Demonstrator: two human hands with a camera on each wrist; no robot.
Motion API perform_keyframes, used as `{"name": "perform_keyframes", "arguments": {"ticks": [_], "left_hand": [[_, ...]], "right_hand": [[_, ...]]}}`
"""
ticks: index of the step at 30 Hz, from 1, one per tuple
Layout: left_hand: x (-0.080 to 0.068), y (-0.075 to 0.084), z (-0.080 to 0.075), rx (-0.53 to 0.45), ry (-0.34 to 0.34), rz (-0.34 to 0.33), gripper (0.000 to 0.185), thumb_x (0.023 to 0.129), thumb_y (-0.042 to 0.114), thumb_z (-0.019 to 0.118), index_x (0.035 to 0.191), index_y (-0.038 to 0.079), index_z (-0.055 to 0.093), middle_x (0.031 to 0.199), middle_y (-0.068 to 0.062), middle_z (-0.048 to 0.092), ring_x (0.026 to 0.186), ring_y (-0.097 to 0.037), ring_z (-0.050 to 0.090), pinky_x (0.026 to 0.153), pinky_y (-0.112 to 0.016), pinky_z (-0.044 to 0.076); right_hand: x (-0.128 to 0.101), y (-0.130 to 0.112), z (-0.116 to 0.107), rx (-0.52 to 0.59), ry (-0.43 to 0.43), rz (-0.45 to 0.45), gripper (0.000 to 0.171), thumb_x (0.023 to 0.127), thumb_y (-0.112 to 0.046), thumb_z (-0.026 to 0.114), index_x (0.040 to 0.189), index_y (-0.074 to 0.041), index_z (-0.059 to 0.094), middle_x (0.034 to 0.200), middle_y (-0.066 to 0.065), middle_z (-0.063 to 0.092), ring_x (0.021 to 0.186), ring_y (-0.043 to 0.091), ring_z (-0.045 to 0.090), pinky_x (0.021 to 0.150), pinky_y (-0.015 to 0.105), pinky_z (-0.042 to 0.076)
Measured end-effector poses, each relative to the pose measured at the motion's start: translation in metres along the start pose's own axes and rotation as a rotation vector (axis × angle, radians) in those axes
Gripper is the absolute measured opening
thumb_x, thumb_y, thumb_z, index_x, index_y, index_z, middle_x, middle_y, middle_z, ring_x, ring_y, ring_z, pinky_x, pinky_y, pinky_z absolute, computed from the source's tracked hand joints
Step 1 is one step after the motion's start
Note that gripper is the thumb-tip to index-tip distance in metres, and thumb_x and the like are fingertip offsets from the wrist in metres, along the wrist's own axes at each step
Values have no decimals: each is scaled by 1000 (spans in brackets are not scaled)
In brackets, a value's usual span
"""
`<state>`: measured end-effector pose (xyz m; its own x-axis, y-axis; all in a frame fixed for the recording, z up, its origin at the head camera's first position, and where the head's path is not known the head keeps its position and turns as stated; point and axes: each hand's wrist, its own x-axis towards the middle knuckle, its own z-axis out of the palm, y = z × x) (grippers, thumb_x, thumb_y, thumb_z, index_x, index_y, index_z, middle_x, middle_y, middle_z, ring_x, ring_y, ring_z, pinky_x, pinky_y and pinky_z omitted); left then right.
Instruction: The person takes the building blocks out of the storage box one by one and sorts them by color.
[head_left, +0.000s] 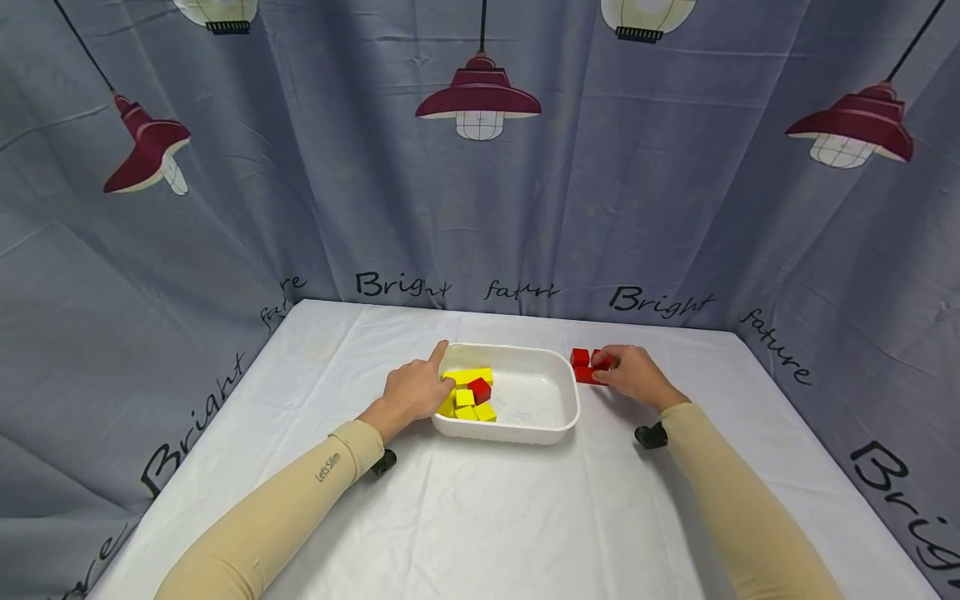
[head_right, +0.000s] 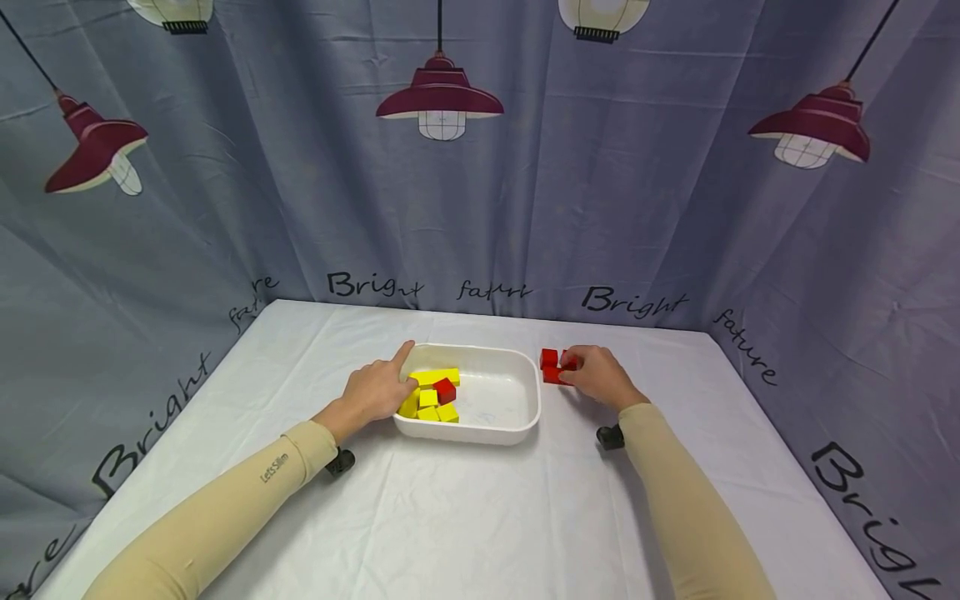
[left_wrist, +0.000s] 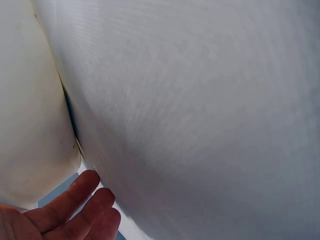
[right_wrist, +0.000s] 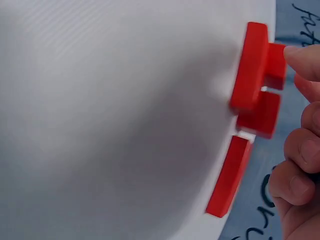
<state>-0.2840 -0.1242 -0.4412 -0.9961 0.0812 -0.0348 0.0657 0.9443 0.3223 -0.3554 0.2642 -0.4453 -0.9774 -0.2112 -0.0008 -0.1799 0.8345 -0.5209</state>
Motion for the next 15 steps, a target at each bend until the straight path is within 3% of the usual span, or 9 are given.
{"name": "perform_keyframes", "arguments": {"ticks": [6, 15], "left_hand": [[0, 0, 1, 6, -5, -2, 74, 96, 42, 48, 162, 22, 21, 85, -8, 65, 72, -23, 58, 61, -37, 45], [0, 0, 0, 1, -1, 0, 74, 95, 40, 47, 161, 21, 21, 82, -8, 64, 72, -24, 58, 61, -37, 46]], "right_hand": [[1, -14, -8, 22, -2, -39, 19, 89, -20, 71, 105, -9, 71, 74, 8, 53, 70, 24, 51, 60, 32, 43], [1, -36, -16, 69, -46, -58, 24, 88, -23, 73, 109, -11, 73, 77, 9, 56, 73, 25, 52, 61, 32, 45]]}}
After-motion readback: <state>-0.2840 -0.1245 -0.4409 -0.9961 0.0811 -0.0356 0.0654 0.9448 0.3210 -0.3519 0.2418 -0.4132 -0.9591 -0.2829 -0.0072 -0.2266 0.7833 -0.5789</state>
